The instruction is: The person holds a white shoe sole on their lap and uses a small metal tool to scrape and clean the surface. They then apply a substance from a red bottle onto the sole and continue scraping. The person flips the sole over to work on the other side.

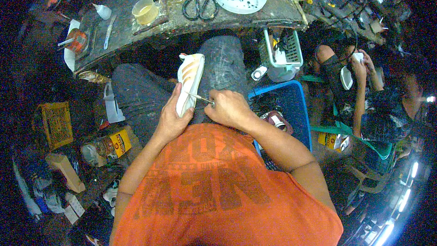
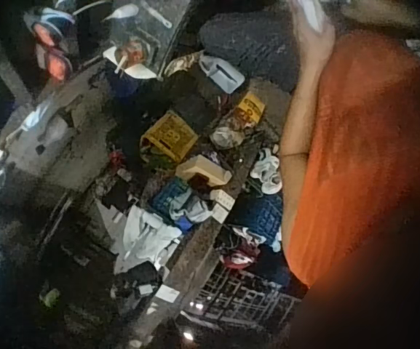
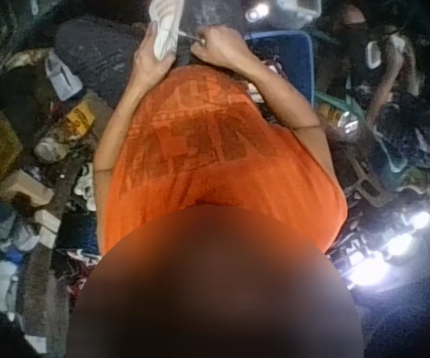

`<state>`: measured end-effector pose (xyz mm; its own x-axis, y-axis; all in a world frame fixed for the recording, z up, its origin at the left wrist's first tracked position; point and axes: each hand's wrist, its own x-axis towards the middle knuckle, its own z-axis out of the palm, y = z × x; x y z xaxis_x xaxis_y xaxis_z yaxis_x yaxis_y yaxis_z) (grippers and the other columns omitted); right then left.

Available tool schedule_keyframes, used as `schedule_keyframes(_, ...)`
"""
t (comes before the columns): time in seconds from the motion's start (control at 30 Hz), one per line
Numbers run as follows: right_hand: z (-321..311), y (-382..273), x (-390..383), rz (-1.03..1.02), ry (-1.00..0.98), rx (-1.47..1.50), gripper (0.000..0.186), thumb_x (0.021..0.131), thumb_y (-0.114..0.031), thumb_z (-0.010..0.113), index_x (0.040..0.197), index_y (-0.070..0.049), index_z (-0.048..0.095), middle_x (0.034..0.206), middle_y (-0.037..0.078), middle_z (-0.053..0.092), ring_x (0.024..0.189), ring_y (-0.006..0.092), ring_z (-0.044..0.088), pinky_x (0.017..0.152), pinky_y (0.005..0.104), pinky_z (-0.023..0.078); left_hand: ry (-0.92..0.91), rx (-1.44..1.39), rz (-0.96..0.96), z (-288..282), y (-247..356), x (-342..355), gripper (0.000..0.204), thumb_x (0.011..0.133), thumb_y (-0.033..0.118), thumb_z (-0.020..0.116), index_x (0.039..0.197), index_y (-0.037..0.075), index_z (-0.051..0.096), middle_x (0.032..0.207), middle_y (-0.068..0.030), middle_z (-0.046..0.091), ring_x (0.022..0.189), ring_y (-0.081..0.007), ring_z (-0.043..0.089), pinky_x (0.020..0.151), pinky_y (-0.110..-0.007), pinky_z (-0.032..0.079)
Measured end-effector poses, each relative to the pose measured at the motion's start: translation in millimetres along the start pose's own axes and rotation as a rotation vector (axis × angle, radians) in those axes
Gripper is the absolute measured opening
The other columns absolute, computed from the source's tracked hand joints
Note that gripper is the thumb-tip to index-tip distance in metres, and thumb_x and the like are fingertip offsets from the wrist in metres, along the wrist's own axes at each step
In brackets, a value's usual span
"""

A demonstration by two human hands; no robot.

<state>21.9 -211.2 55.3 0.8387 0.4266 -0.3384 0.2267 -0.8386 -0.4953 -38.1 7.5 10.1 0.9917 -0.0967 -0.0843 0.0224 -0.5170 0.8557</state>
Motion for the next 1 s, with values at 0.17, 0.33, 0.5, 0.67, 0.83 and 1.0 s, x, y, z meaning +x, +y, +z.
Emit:
schedule_keyframes(0.17,0.9,-2.7,-5.0,-0.076,0.028,-0.03,0.032,0.084,-0.028,0.069,0.099,0.0,0.074,0.088,0.028,0.074,0.087,0.0464,0.074,0.083,0.0539,0.059,0.0,-0.012,-0.016,2.4,-4.9,1.0,0.078,0.096,0.016,0.069,0.16,-0.01,0.032,0.166,-0.0314,0.036,0.155,-0.0404,0.038,0.126,-0.042,0.032)
schedule_keyframes(0.33,1.1,-2.4,-7.8,-0.124,0.018,-0.017,0.032,0.085,-0.029,0.067,0.094,0.001,0.074,0.092,0.029,0.075,0.086,0.0475,0.074,0.084,0.0569,0.06,0.0,-0.025,-0.01,4.0,-5.9,1.8,0.076,0.098,0.016,0.066,0.159,-0.012,0.032,0.166,-0.0324,0.036,0.155,-0.0415,0.038,0.127,-0.042,0.031)
schedule_keyframes(0.5,2.1,-1.0,-3.2,-0.05,0.027,-0.013,0.031,0.085,-0.027,0.069,0.096,0.001,0.074,0.087,0.028,0.074,0.086,0.0456,0.074,0.082,0.0545,0.059,-0.022,-0.013,-0.014,2.5,-4.3,2.0,0.073,0.1,0.019,0.064,0.159,-0.012,0.033,0.166,-0.0332,0.035,0.155,-0.0425,0.036,0.127,-0.043,0.03)
schedule_keyframes(0.67,2.5,-3.3,-5.8,-0.083,0.032,-0.039,0.031,0.085,-0.028,0.069,0.096,0.001,0.074,0.087,0.028,0.074,0.086,0.0459,0.074,0.082,0.0546,0.059,-0.034,-0.014,-0.022,1.5,-2.0,2.2,0.072,0.102,0.021,0.062,0.159,-0.012,0.033,0.166,-0.0333,0.035,0.156,-0.043,0.035,0.128,-0.043,0.029)
schedule_keyframes(0.83,0.3,-3.3,-5.8,-0.076,0.02,-0.02,0.034,0.085,-0.03,0.068,0.095,0.001,0.073,0.091,0.029,0.075,0.088,0.0472,0.075,0.084,0.0568,0.06,-0.034,-0.033,-0.019,1.0,-1.8,2.2,0.071,0.102,0.021,0.062,0.159,-0.01,0.035,0.165,-0.0334,0.035,0.156,-0.043,0.035,0.128,-0.044,0.029)
schedule_keyframes(1.0,0.8,-2.0,-1.7,0.002,0.013,-0.002,0.032,0.085,-0.028,0.069,0.097,0.0,0.075,0.089,0.029,0.074,0.087,0.0468,0.074,0.083,0.0557,0.059,-0.049,-0.032,-0.003,-1.1,1.7,3.3,0.066,0.102,0.02,0.062,0.159,-0.006,0.041,0.166,-0.0394,0.028,0.155,-0.0488,0.032,0.125,-0.047,0.032)
